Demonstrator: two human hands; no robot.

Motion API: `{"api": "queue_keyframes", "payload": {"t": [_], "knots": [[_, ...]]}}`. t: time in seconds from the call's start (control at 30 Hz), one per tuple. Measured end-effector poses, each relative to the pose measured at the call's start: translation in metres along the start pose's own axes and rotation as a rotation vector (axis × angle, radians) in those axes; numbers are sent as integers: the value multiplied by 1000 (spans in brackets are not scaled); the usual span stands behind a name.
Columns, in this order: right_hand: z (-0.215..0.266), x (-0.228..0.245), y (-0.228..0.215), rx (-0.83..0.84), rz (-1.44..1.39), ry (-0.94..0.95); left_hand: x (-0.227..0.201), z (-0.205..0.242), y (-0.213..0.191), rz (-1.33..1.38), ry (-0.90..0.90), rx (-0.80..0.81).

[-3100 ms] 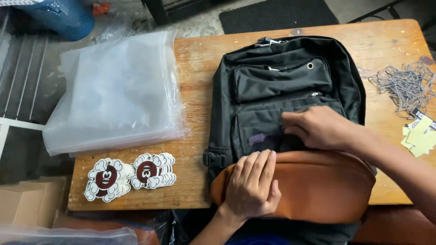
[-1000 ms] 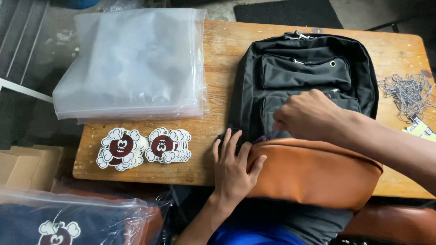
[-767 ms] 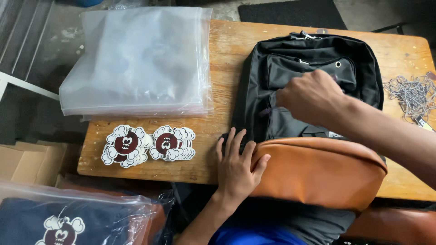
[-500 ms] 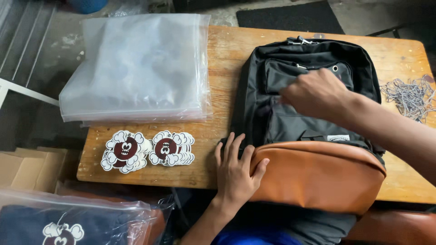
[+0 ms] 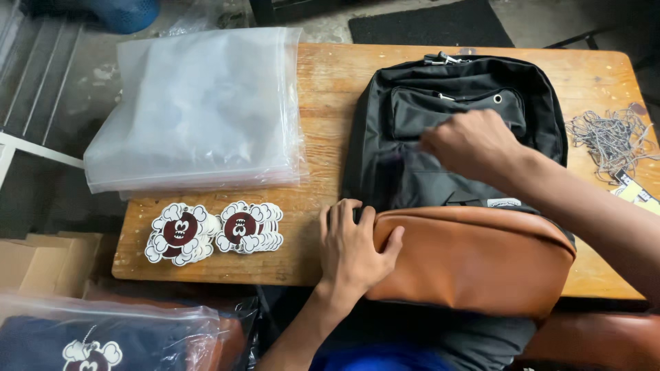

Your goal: The person uses a purple toothbrush to scrub the exterior of a black and brown backpack. They systematically clean the front pocket, main compartment, and back panel, turning the backpack over to access different surfaces.

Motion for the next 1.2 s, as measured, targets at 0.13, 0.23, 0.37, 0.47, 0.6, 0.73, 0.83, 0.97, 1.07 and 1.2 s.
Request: {"api": "queue_keyframes", "payload": {"t": [0.13, 0.23, 0.37, 0.47, 0.6, 0.73, 0.83, 0.97, 1.07, 1.2], "knots": [[-9, -25, 8, -74, -58, 67, -3, -5, -3, -41, 40, 56], [9, -58, 24, -65, -268, 196, -5, -12, 0, -73, 27, 134], [41, -85, 41, -28, -534, 307, -44, -47, -2, 40, 141, 243], [61, -88, 57, -7, -645, 350, -71, -67, 15, 63, 236, 364], [88, -94, 59, -71, -616, 422, -63, -74, 52, -114, 231, 494], [108, -105, 67, -77, -689, 449, -60, -71, 53, -91, 216, 483], [111, -114, 84, -291, -732, 360, -60, -61, 56, -149, 299, 341], [120, -118, 79, -305, -753, 448, -58, -49, 59, -159, 357, 199], [118, -123, 77, -215, -779, 507, -64, -41, 59, -237, 401, 152], [116, -127, 85, -270, -842, 465, -72, -38, 53, -247, 488, 91]]}}
Point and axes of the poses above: each hand's wrist, its own z-axis away from the middle knuckle, its own y-axis out of the palm, x = y × z, the point moved 9 cm from there along -z, towards the middle knuckle, and after that the axes turned 4 degrees about -z, right-handed, at the moved point
